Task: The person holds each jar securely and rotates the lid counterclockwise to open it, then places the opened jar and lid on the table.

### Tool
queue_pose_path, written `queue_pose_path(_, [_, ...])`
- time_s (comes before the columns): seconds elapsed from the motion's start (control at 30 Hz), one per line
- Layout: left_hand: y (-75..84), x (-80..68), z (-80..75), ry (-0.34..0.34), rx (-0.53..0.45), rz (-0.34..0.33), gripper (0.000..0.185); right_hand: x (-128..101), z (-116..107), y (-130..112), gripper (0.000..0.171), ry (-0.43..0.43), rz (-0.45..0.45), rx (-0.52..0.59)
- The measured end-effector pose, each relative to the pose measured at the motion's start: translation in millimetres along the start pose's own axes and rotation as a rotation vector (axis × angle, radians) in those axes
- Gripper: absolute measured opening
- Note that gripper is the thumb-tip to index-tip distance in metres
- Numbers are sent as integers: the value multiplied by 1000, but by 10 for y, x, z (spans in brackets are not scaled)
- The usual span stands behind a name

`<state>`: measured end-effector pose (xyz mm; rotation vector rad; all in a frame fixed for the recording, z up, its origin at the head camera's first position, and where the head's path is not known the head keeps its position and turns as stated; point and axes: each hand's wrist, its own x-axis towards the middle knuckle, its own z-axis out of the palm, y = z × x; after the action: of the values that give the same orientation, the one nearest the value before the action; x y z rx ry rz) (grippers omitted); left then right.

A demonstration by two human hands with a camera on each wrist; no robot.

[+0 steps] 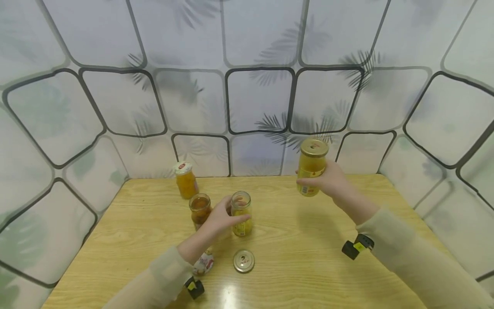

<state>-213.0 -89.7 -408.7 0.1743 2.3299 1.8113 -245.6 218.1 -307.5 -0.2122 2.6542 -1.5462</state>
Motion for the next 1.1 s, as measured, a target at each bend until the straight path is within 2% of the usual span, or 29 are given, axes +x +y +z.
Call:
queue_pose_path(0.23, [-2, 1, -2, 3, 2, -10, 73, -72, 62, -14, 57, -30, -15, 12])
queue_pose_path(0.43, [47, -19, 5, 27, 61, -22, 75, -114, 118, -7, 58, -44, -14, 24])
queue_pose_path(0.53, [97, -46, 6, 39, 92, -4, 75, -127, 147, 8, 58, -56, -12, 31])
queue_pose_path(0.67, [176, -85, 6, 50, 128, 63, 77, -135, 197, 33, 55, -70, -39, 58])
queue_pose_path(0.83, [343, -133, -21, 79, 234, 205, 79, -161, 243, 45, 57, -76, -59, 57])
queue_pose_path(0.97, [608, -138, -38, 87, 278, 306, 76, -177, 271, 47, 57, -88, -61, 65])
queue_pose_path(1.1, [921, -70, -19, 42, 280, 378, 70, -179, 311, 42, 56, -101, -74, 79])
